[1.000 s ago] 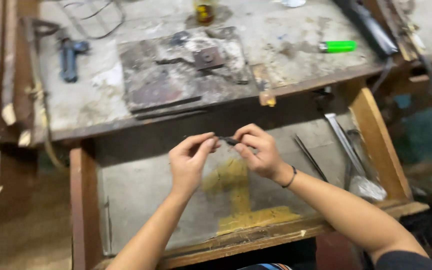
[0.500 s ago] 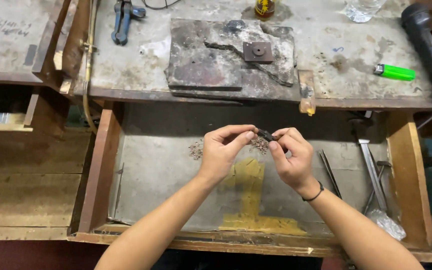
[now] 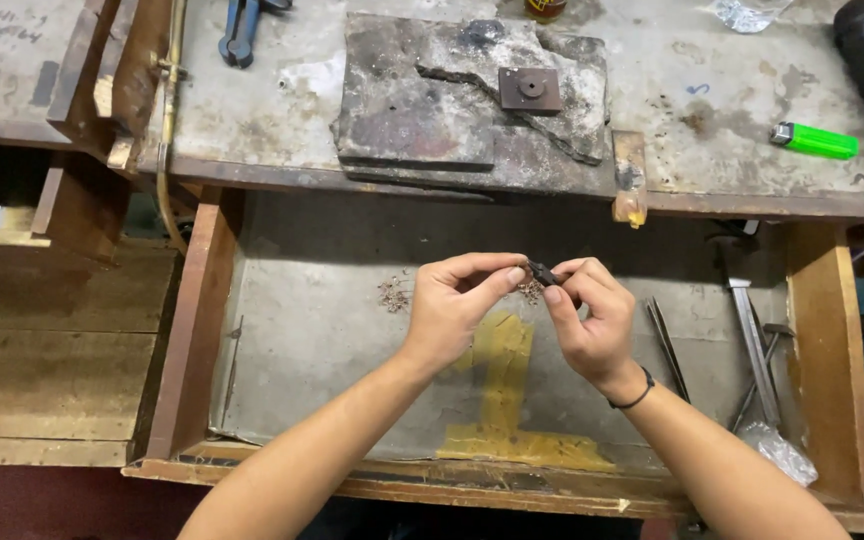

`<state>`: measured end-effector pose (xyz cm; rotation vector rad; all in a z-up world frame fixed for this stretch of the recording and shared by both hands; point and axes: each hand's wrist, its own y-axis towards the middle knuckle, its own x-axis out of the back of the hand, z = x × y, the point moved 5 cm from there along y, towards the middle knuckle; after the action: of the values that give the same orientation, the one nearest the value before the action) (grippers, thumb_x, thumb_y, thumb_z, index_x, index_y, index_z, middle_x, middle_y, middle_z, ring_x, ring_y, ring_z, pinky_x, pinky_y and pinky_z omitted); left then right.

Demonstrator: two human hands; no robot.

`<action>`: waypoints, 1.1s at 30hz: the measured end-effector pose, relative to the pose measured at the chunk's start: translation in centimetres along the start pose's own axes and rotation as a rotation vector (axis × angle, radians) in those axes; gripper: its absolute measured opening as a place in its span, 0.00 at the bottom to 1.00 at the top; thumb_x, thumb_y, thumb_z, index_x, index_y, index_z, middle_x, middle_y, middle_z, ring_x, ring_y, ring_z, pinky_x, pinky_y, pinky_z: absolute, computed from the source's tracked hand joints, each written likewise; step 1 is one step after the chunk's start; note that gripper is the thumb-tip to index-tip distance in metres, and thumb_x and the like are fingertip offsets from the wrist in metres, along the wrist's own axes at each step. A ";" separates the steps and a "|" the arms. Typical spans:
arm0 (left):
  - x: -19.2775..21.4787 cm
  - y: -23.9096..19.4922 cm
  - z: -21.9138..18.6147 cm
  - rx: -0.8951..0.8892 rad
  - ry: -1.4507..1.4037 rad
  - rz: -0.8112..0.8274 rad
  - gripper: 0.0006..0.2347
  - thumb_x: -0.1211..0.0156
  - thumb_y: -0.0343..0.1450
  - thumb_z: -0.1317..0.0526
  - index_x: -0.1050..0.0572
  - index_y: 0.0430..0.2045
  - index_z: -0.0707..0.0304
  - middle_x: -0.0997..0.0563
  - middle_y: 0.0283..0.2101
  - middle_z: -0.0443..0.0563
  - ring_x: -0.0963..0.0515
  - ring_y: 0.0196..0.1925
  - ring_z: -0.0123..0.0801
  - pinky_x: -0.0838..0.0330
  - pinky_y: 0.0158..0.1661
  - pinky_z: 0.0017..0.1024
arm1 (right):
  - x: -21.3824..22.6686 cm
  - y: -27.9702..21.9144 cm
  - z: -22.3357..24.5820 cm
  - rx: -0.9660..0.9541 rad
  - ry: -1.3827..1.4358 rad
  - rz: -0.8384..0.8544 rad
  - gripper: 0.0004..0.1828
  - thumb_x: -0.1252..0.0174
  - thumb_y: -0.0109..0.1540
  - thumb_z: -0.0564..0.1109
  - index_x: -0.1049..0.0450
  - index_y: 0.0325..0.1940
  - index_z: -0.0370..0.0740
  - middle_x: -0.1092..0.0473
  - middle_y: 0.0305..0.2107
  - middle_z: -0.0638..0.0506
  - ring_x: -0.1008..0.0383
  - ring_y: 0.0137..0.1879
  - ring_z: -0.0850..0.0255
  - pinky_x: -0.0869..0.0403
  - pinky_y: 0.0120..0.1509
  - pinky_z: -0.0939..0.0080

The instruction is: Using pliers to open, close, and connect small metal jump rings at a jewelry workbench.

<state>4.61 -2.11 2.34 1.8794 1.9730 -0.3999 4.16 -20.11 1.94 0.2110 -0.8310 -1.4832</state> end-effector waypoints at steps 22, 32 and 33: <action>0.0 -0.2 0.4 0.017 -0.013 -0.032 0.08 0.29 0.66 0.72 0.16 0.37 0.72 0.14 0.30 0.60 0.15 0.34 0.29 0.16 0.40 0.26 | 0.0 1.0 1.5 0.153 -0.124 -0.008 0.22 0.39 0.66 0.39 0.31 0.18 0.36 0.42 0.15 0.51 0.26 0.31 0.50 0.29 0.34 0.60; 0.2 -0.6 -0.1 -0.062 0.067 -0.102 0.08 0.30 0.68 0.71 0.16 0.39 0.69 0.13 0.34 0.56 0.17 0.38 0.23 0.18 0.40 0.25 | -0.2 0.8 2.1 0.183 -0.267 -0.019 0.22 0.42 0.69 0.43 0.30 0.19 0.37 0.36 0.19 0.49 0.26 0.33 0.51 0.28 0.37 0.59; 0.2 -0.4 -0.2 -0.068 0.080 -0.093 0.07 0.31 0.69 0.71 0.16 0.39 0.68 0.13 0.34 0.55 0.17 0.38 0.22 0.18 0.41 0.25 | -0.4 0.7 1.5 0.089 -0.200 0.004 0.23 0.45 0.71 0.44 0.32 0.20 0.37 0.35 0.21 0.48 0.23 0.36 0.50 0.28 0.39 0.58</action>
<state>4.15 -1.92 2.37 1.7929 2.1049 -0.2831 3.82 -19.12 3.26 0.1279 -1.0590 -1.4808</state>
